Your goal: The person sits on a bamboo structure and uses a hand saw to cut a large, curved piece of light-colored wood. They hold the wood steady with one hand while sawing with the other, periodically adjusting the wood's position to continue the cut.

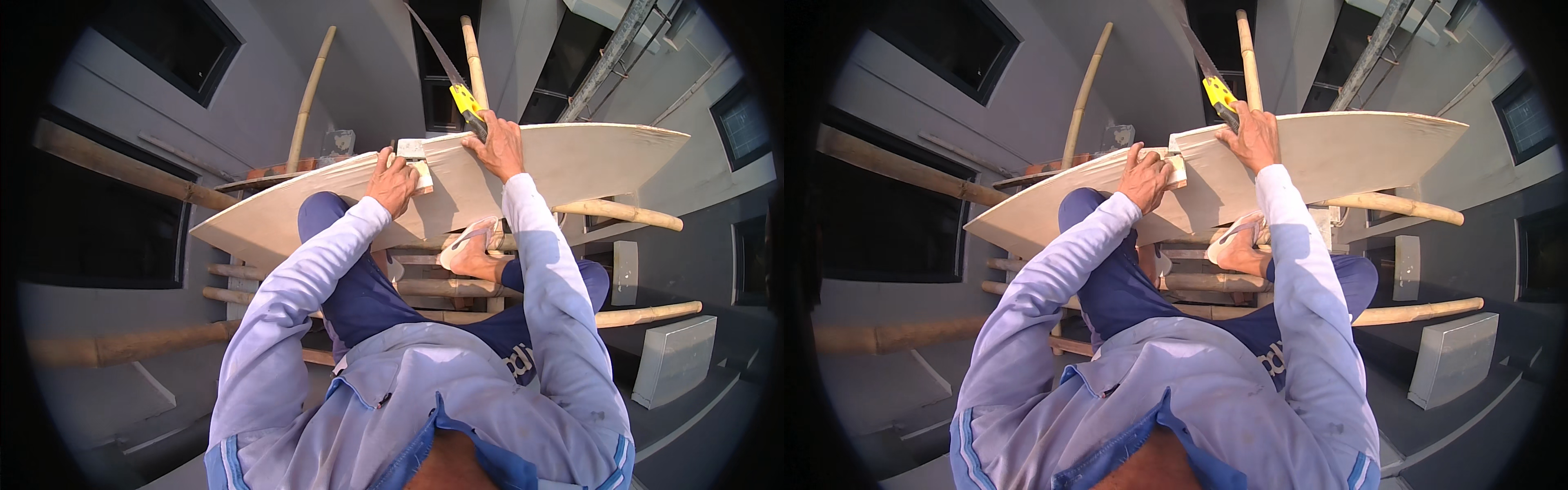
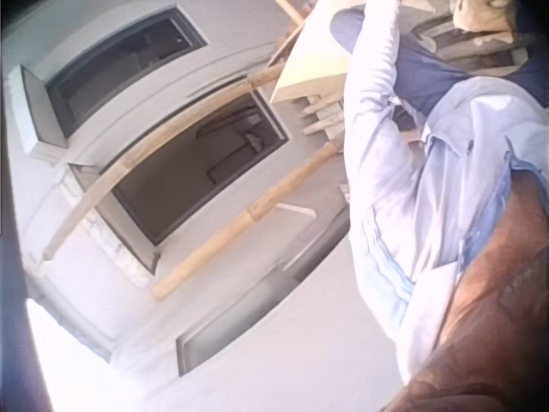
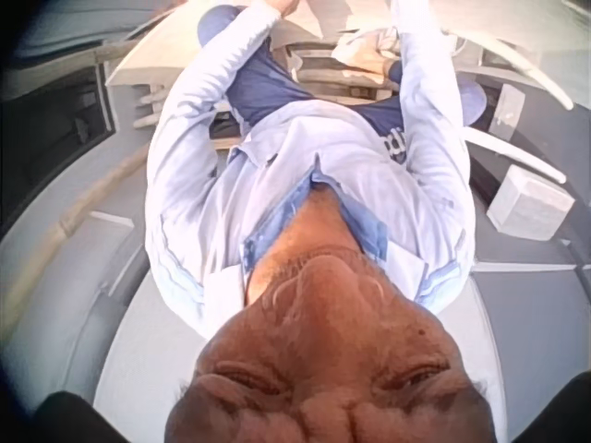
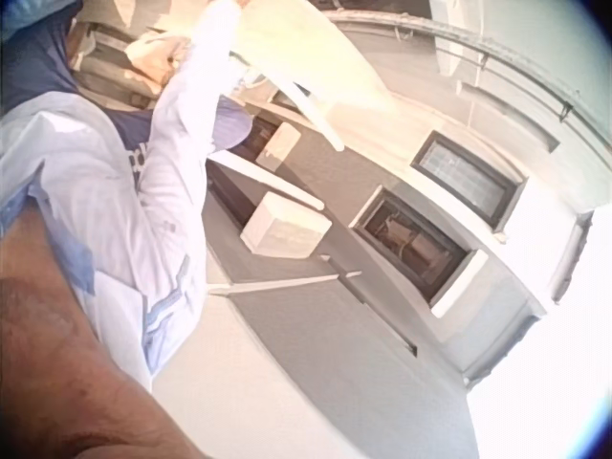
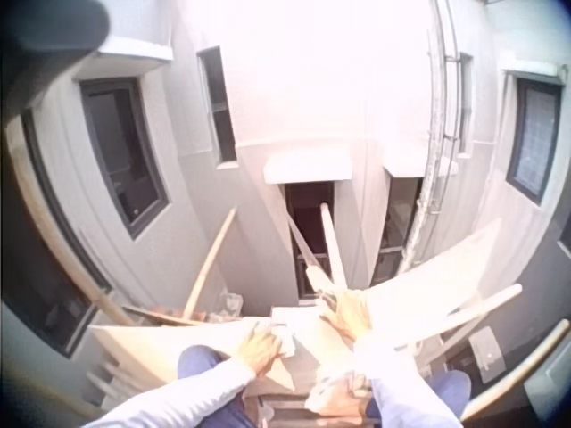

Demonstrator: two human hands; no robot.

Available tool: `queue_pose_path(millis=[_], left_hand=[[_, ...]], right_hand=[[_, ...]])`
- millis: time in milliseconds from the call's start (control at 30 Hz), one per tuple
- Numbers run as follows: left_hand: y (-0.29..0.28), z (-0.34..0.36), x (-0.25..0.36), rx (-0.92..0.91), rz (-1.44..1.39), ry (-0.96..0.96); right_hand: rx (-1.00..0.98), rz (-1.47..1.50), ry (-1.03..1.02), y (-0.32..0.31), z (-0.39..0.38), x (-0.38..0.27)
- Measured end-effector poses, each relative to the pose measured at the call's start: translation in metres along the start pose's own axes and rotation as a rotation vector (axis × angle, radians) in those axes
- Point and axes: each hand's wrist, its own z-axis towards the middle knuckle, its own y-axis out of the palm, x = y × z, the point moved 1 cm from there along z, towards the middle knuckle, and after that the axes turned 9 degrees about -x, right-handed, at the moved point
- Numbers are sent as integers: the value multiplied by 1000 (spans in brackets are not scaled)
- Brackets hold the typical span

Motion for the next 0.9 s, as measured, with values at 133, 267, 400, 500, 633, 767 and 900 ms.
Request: queue_pose_path(millis=[133, 267, 400, 500, 633, 767, 900], left_hand=[[-44, 23, -56, -3, -124, 193], [-53, 64, -91, -486, -389, 121], [-16, 95, -125, -830, -1093, 175], [-51, 102, -98, -779, -699, 141], [-41, 78, -97, -388, -491, 150], [-2, 113, -121, -769, -1341, 146], [54, 146, -135, -1050, -1325, 106]], right_hand=[[9, 28, 19, -1, -3, 2], [-37, 64, 69, -6, -7, -1], [73, 129, -42, -1, -8, -3], [97, 111, -14, 1, -6, 6], [66, 123, 9, 3, -1, 4], [79, 156, 21, 1, -8, 0], [31, 183, 41, -1, -7, -5]])
